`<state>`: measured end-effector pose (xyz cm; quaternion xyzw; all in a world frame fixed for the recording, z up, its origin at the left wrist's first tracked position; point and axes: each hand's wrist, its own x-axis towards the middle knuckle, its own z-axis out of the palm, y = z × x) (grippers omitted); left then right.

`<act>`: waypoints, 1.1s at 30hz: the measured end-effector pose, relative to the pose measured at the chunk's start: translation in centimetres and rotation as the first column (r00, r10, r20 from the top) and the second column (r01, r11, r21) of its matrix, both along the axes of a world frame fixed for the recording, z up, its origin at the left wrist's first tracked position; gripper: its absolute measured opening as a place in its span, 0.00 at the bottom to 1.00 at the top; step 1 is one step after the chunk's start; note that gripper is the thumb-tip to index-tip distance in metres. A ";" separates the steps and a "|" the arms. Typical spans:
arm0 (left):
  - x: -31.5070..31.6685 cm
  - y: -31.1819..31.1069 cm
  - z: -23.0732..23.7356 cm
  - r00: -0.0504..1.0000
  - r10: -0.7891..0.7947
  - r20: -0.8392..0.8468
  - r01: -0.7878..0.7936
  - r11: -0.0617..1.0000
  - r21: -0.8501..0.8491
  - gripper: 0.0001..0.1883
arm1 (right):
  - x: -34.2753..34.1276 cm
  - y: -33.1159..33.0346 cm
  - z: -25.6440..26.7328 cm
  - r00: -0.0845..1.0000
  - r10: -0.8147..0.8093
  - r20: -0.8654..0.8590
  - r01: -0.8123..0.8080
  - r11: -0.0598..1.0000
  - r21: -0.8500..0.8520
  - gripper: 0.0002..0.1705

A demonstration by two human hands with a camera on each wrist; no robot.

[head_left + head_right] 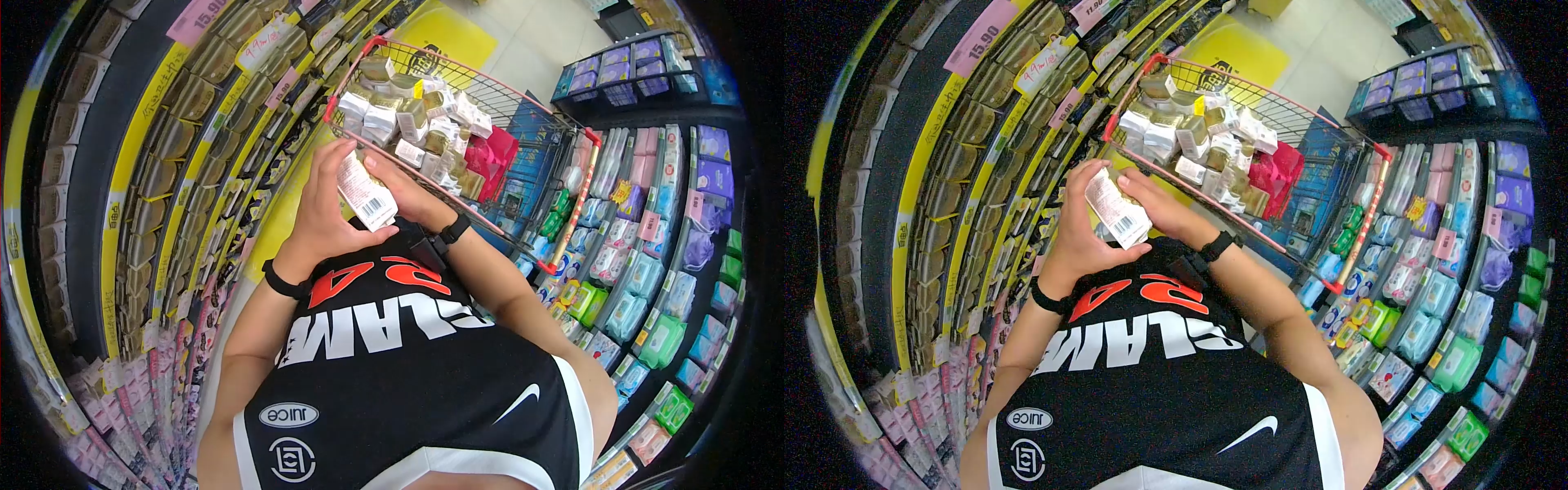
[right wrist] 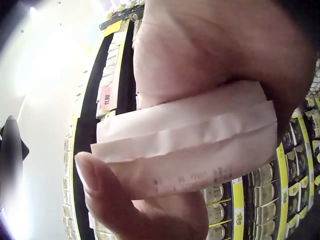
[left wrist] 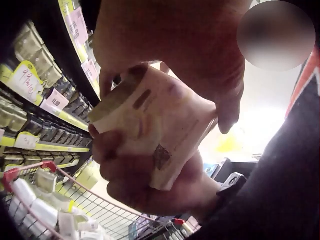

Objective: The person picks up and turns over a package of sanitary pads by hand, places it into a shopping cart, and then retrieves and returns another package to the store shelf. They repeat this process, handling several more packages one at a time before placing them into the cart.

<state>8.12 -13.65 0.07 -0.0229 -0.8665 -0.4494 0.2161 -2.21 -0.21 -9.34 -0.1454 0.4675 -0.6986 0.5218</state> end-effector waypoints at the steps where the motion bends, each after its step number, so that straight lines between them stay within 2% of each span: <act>1: -0.2 0.2 0.0 0.999 -0.006 0.037 0.006 1.000 -0.005 0.59 | -0.2 0.3 -0.4 1.000 0.020 0.008 -0.020 1.000 0.009 0.22; 7: -2.1 3.1 -0.9 0.994 0.065 0.089 -0.060 0.997 -0.058 0.49 | -1.0 2.6 0.4 0.981 -0.023 0.190 0.003 0.995 0.102 0.25; 11: -4.3 5.3 -1.6 0.986 0.001 0.164 0.012 0.997 -0.078 0.44 | -3.3 5.6 -0.2 0.979 0.015 0.203 -0.025 0.998 0.050 0.26; 14: -6.7 7.1 -2.1 0.970 -0.079 0.231 0.098 0.993 -0.071 0.41 | -4.2 7.7 0.5 0.935 -0.133 0.330 0.127 0.991 0.038 0.24; 16: -8.1 8.6 -2.3 0.959 -0.104 0.265 0.127 0.989 -0.074 0.39 | -5.2 9.6 -0.2 0.923 -0.136 0.359 0.117 0.990 0.074 0.25; 18: -9.2 9.8 -3.5 0.945 -0.109 0.309 0.159 0.977 -0.145 0.43 | -6.8 11.6 -1.3 0.905 -0.107 0.411 0.072 0.992 0.100 0.25; 21: -10.9 11.9 -5.9 0.937 -0.111 0.330 0.205 0.942 -0.267 0.48 | -8.3 14.0 -2.7 0.913 -0.233 0.335 0.200 0.971 0.131 0.25; 23: -11.5 13.4 -6.8 0.907 -0.135 0.398 0.249 0.936 -0.249 0.47 | -9.2 16.0 -5.4 0.916 -0.322 0.238 0.294 0.944 0.149 0.25; 26: -11.7 15.2 -7.5 0.844 -0.183 0.503 0.362 0.888 -0.284 0.45 | -11.2 19.3 -9.0 0.823 -0.438 0.361 0.389 0.899 0.204 0.24; 27: -11.8 15.7 -7.4 0.817 -0.204 0.540 0.407 0.867 -0.288 0.46 | -11.9 20.2 -10.3 0.763 -0.482 0.430 0.455 0.874 0.171 0.22; 28: -11.9 16.1 -7.2 0.790 -0.221 0.573 0.449 0.844 -0.294 0.46 | -12.8 21.4 -10.5 0.726 -0.461 0.510 0.477 0.872 0.108 0.22; 30: -12.1 16.4 -6.8 0.711 -0.291 0.640 0.559 0.786 -0.264 0.47 | -14.2 23.1 -10.6 0.653 -0.598 0.465 0.634 0.767 0.097 0.24; 31: -12.2 16.3 -7.1 0.688 -0.331 0.646 0.601 0.758 -0.252 0.46 | -14.7 24.3 -10.2 0.614 -0.597 0.516 0.666 0.743 0.067 0.26; 32: -12.2 16.2 -7.5 0.663 -0.371 0.650 0.642 0.728 -0.240 0.46 | -14.7 25.3 -10.0 0.496 -0.721 0.484 0.735 0.646 0.208 0.26; 33: -12.3 16.3 -7.6 0.656 -0.392 0.645 0.668 0.700 -0.254 0.45 | -15.0 26.3 -10.1 0.528 -0.716 0.456 0.713 0.666 0.220 0.25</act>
